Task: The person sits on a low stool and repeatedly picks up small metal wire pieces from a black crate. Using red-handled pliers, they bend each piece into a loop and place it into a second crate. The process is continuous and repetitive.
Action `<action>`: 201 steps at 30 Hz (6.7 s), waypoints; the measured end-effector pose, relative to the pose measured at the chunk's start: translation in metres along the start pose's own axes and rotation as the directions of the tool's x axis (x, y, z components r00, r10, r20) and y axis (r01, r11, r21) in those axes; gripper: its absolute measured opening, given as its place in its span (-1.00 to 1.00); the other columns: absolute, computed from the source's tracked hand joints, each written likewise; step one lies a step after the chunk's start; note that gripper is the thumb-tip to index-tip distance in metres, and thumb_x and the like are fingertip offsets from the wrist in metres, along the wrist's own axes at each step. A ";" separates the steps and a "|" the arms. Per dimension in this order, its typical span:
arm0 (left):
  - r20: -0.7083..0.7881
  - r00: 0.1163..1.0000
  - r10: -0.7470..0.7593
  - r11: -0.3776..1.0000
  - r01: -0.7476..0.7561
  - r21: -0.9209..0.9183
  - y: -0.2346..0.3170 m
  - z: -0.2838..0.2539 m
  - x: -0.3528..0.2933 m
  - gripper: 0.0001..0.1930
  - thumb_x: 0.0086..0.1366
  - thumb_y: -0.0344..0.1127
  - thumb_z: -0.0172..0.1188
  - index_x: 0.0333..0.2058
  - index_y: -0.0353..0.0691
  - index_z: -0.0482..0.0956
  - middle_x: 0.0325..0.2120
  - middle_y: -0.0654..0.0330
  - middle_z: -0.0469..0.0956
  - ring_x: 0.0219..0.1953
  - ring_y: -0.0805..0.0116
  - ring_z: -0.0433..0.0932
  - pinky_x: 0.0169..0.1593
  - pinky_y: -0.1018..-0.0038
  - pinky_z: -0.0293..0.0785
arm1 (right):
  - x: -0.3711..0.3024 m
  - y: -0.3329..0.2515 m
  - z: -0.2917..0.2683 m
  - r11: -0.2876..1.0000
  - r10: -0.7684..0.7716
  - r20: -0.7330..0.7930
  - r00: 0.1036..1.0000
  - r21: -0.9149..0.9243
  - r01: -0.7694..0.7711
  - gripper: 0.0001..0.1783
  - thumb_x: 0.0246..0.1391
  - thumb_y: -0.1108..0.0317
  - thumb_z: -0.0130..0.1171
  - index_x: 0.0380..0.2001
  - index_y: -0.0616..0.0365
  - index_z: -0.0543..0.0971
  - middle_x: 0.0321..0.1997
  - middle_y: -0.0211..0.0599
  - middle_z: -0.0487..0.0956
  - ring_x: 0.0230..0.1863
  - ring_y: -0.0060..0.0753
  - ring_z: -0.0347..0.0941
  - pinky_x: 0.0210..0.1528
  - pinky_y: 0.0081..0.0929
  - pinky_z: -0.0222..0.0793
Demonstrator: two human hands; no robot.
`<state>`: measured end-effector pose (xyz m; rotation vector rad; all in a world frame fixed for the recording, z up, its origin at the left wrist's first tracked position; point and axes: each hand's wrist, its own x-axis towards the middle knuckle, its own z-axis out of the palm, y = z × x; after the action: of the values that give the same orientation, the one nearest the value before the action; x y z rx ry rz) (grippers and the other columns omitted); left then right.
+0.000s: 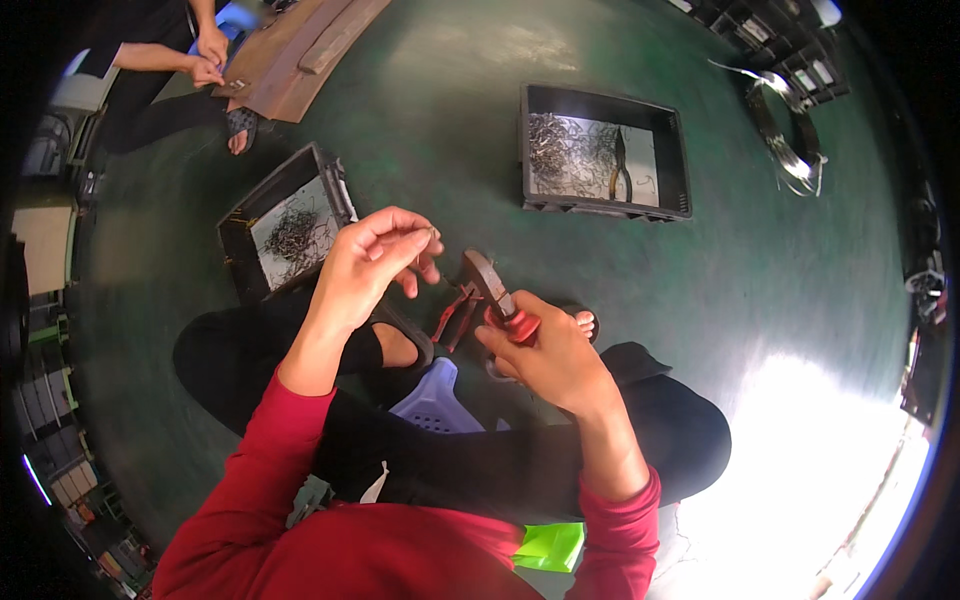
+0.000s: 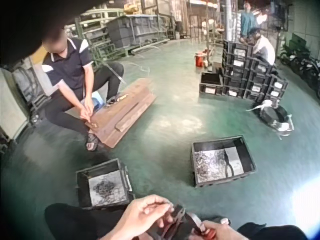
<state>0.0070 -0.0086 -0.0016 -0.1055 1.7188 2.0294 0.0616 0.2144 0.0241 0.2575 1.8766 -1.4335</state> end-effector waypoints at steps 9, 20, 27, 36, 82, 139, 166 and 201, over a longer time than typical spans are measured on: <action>0.103 0.995 0.012 0.999 -0.008 -0.036 0.004 -0.012 -0.033 -0.77 0.39 -0.39 0.03 -0.09 -0.35 0.57 -0.53 0.26 0.52 -0.60 0.58 0.46 -0.54 0.65 0.36 | 0.006 -0.006 0.024 0.971 -0.086 0.039 0.996 -0.221 0.092 -0.68 0.08 0.24 0.29 -0.26 0.26 0.48 -0.58 -0.38 0.48 -0.50 -0.61 0.37 -0.43 -0.54 0.30; 0.074 0.997 -0.002 1.000 0.000 0.028 0.005 -0.017 -0.033 -0.79 0.37 -0.45 0.03 -0.12 -0.37 0.60 -0.55 0.25 0.53 -0.64 0.62 0.40 -0.55 0.65 0.33 | 0.015 -0.005 0.027 0.991 -0.023 0.098 0.995 -0.130 0.036 -0.62 0.12 0.16 0.23 -0.22 0.28 0.48 -0.55 -0.30 0.52 -0.48 -0.53 0.44 -0.39 -0.51 0.32; 0.095 0.995 -0.008 1.000 0.007 0.007 0.003 -0.017 -0.031 -0.79 0.38 -0.44 0.03 -0.12 -0.37 0.59 -0.55 0.26 0.52 -0.64 0.62 0.39 -0.55 0.65 0.33 | 0.015 -0.004 0.026 0.985 -0.007 0.081 0.997 -0.170 0.020 -0.62 0.12 0.15 0.24 -0.23 0.28 0.48 -0.54 -0.28 0.52 -0.46 -0.52 0.44 -0.36 -0.51 0.33; 0.146 0.989 0.029 0.993 -0.045 0.108 -0.001 -0.013 -0.034 -0.74 0.40 -0.41 -0.02 -0.03 -0.34 0.56 -0.61 0.31 0.45 -0.63 0.65 0.35 -0.55 0.65 0.27 | 0.013 -0.005 0.030 0.951 -0.161 -0.075 0.984 -0.279 0.134 -0.67 0.10 0.17 0.26 -0.39 0.25 0.47 -0.61 -0.27 0.55 -0.54 -0.44 0.47 -0.38 -0.45 0.34; -0.078 0.959 0.273 0.913 -0.233 0.335 -0.021 0.013 -0.053 -0.69 0.32 -0.52 -0.02 0.01 -0.39 0.52 -0.70 0.30 0.41 -0.65 0.68 0.40 -0.57 0.65 0.31 | 0.048 0.019 0.049 0.727 -0.589 -0.303 0.750 -0.604 0.327 -0.73 0.02 0.38 0.31 -0.50 0.23 0.41 -0.56 -0.13 0.43 -0.57 -0.11 0.37 -0.46 -0.35 0.31; -0.210 0.975 0.071 0.846 -0.170 -0.505 -0.045 -0.022 -0.008 -0.86 0.32 -0.34 0.16 -0.19 -0.23 0.52 -0.20 0.13 0.58 -0.13 0.25 0.62 0.00 0.34 0.53 | 0.012 0.012 0.037 0.961 -0.197 -0.076 0.977 -0.213 0.177 -0.64 -0.03 0.45 0.24 -0.13 0.26 0.45 -0.35 -0.22 0.59 -0.35 -0.44 0.53 -0.26 -0.49 0.43; -0.183 0.952 0.244 0.938 -0.280 -0.206 -0.036 -0.018 -0.011 -0.84 0.35 -0.47 0.09 -0.12 -0.32 0.51 -0.15 0.10 0.58 -0.03 0.27 0.57 0.02 0.41 0.53 | 0.018 0.009 0.038 0.994 -0.073 0.143 0.987 0.090 0.060 -0.70 0.15 0.33 0.16 -0.09 0.24 0.48 -0.25 -0.28 0.57 -0.25 -0.46 0.46 -0.12 -0.45 0.35; -0.090 0.986 0.137 0.983 -0.124 0.135 -0.017 0.006 -0.045 -0.70 0.38 -0.44 -0.11 -0.02 -0.35 0.54 -0.72 0.38 0.27 -0.61 0.67 0.23 -0.52 0.63 0.17 | 0.034 0.021 0.050 0.842 -0.444 -0.185 0.876 -0.420 0.338 -0.88 0.08 0.56 0.12 -0.29 0.25 0.44 -0.48 -0.18 0.48 -0.46 -0.40 0.37 -0.33 -0.47 0.35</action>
<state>0.0549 -0.0147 -0.0003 -0.0524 1.9606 2.0286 0.0712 0.1681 -0.0188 -0.1405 2.5049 -1.3016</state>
